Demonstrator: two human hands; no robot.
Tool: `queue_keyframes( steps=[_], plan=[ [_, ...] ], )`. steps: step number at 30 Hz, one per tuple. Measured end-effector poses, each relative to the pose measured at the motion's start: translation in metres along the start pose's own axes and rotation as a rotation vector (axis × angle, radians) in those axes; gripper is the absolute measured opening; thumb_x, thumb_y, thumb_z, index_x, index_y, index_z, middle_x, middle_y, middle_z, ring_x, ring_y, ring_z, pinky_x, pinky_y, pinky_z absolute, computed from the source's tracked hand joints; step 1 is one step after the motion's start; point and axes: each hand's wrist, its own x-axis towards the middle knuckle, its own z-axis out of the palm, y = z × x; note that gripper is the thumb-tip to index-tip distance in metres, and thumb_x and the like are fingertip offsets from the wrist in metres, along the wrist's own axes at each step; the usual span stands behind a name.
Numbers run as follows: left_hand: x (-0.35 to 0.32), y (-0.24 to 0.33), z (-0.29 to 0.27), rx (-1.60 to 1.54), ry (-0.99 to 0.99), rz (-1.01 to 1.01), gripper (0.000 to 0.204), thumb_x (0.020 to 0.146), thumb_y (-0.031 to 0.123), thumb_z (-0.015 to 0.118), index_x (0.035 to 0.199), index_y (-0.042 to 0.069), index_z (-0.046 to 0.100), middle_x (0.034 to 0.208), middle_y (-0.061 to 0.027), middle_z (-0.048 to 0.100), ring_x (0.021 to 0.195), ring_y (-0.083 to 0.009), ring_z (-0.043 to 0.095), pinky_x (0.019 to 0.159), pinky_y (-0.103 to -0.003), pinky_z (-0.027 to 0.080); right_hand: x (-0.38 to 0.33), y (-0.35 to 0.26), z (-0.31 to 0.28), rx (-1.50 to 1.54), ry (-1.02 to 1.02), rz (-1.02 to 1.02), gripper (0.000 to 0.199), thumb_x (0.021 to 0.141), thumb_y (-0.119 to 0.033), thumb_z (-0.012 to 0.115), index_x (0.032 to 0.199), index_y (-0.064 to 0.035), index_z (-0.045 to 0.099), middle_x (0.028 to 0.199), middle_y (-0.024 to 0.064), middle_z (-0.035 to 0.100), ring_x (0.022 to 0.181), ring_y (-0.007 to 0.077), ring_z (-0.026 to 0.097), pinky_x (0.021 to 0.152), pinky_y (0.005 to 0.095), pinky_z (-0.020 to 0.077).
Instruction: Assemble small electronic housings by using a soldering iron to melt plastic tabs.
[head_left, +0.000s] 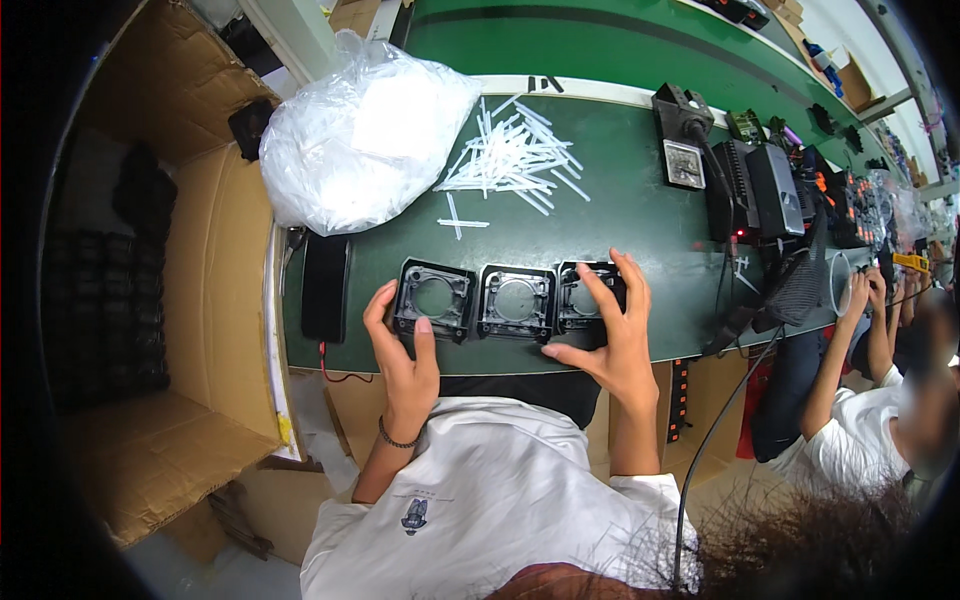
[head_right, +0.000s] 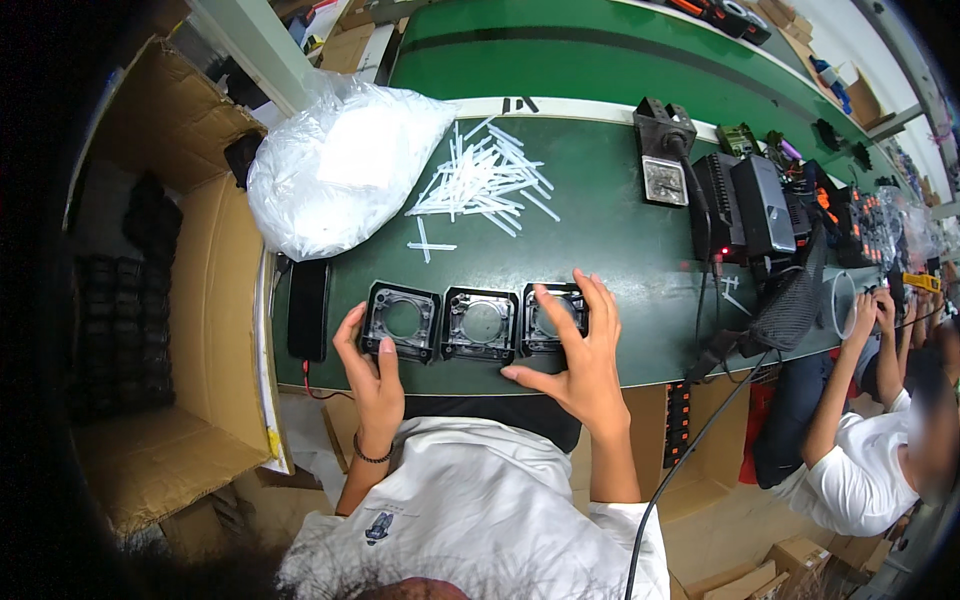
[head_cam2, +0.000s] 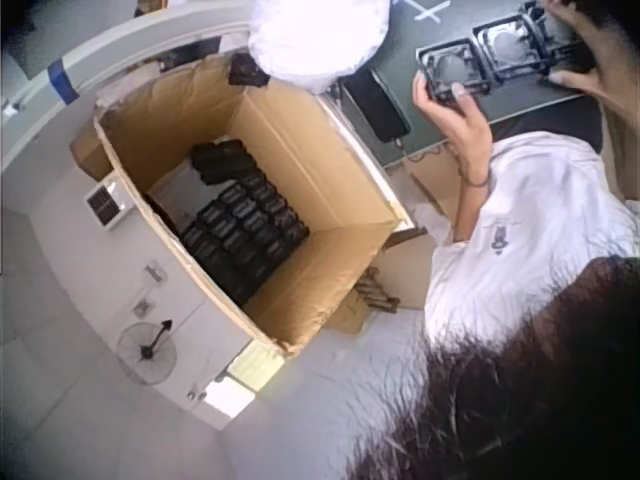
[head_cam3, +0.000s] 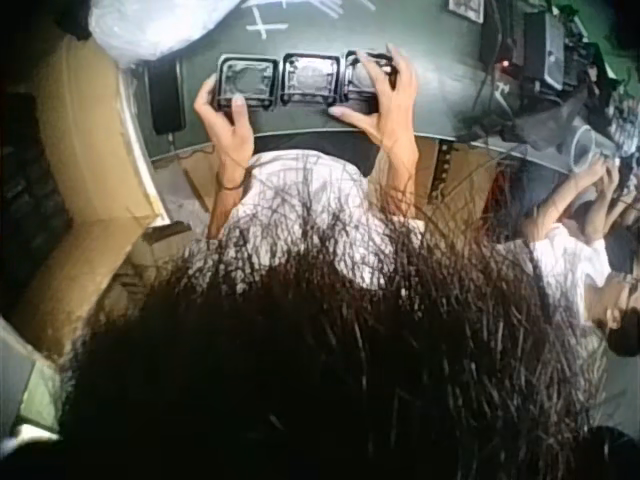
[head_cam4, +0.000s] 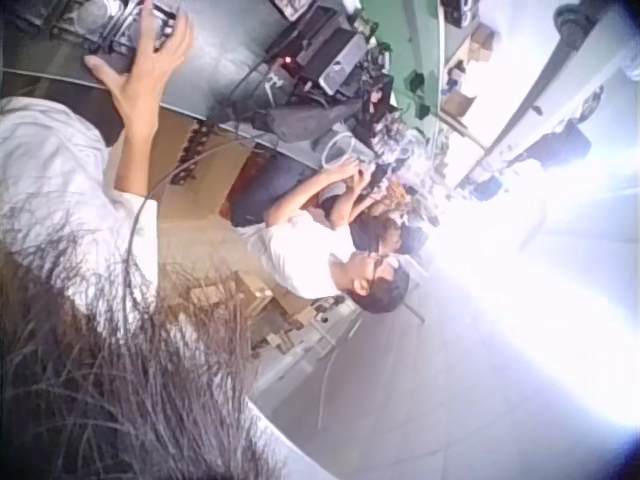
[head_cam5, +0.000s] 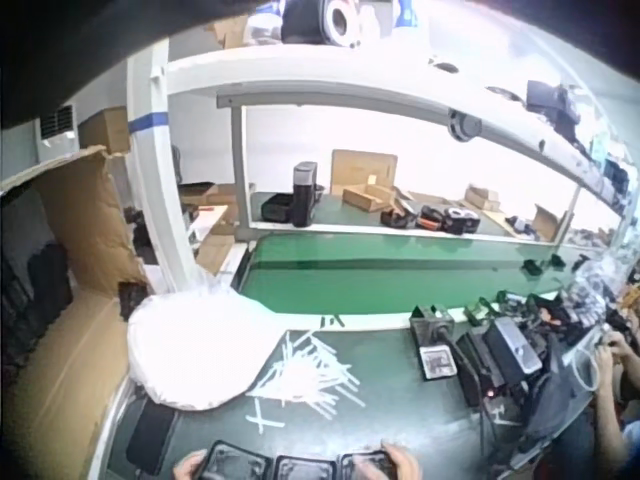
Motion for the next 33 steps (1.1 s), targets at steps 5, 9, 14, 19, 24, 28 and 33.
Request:
queue_keyframes(
  steps=[5,9,14,19,24,28,33],
  plan=[
    [-0.013,0.012,-0.005,0.696,-0.166,0.133,0.072,0.099,0.021,0.069,0.157,-0.005,0.034,0.157,-0.0292,0.039,0.139,-0.0462,0.041,0.118,-0.054,0.03,0.0,-0.001,0.007,-0.244,-0.047,-0.132,0.091,0.065,-0.042,0.097,0.149,-0.0289,0.064,0.167,0.022,0.032,0.152,0.0497,0.029,0.123,0.0633,0.0253],
    [0.001,0.03,-0.004,0.67,-0.22,0.134,0.081,0.096,0.028,0.074,0.157,-0.007,0.034,0.152,-0.0302,0.043,0.132,-0.0453,0.046,0.111,-0.053,0.036,0.002,0.016,0.004,-0.203,0.041,-0.165,0.096,0.062,-0.041,0.099,0.147,-0.0178,0.063,0.163,0.0234,0.039,0.149,0.0493,0.036,0.12,0.0605,0.0324],
    [0.104,0.064,-0.063,0.572,0.243,0.075,0.047,0.096,0.023,0.074,0.134,-0.001,0.059,0.127,-0.0195,0.064,0.104,-0.0338,0.06,0.094,-0.044,0.05,-0.011,0.04,-0.008,-0.181,0.208,-0.218,0.116,0.059,-0.051,0.099,0.156,-0.0102,0.05,0.163,0.0246,0.038,0.15,0.0473,0.037,0.121,0.06,0.0317],
    [0.308,-0.006,-0.151,0.821,0.45,0.124,0.099,0.076,0.042,0.091,0.152,-0.002,0.043,0.145,-0.0305,0.057,0.136,-0.044,0.054,0.116,-0.048,0.042,-0.009,0.036,-0.004,-0.121,0.187,-0.164,0.12,0.059,-0.051,0.099,0.158,-0.0089,0.046,0.162,0.0244,0.037,0.15,0.0472,0.036,0.122,0.0598,0.03],
    [0.368,-0.053,-0.158,0.728,0.33,-0.058,0.124,0.065,0.046,0.094,0.155,-0.011,0.031,0.145,-0.0348,0.056,0.137,-0.0441,0.057,0.117,-0.044,0.046,-0.002,0.038,-0.001,-0.141,0.132,-0.109,0.126,0.055,-0.045,0.102,0.161,-0.0098,0.043,0.165,0.0216,0.036,0.151,0.0437,0.036,0.123,0.0538,0.0326],
    [0.277,0.013,-0.161,0.646,0.448,0.276,0.101,0.077,0.03,0.087,0.15,-0.01,0.03,0.134,-0.027,0.063,0.119,-0.0364,0.067,0.104,-0.04,0.053,-0.001,0.042,0.0,-0.147,0.159,-0.146,0.125,0.055,-0.044,0.101,0.16,-0.0083,0.044,0.164,0.0218,0.038,0.149,0.0433,0.039,0.122,0.0533,0.0338],
    [0.099,0.095,-0.117,0.762,-0.2,0.222,0.096,0.071,0.018,0.081,0.158,0.005,0.044,0.154,-0.0181,0.051,0.143,-0.0373,0.046,0.123,-0.047,0.028,0.004,0.042,-0.003,-0.096,0.092,-0.105,0.122,0.057,-0.048,0.1,0.158,-0.0059,0.046,0.161,0.0221,0.041,0.146,0.0437,0.041,0.12,0.0542,0.0351]
  ],
)
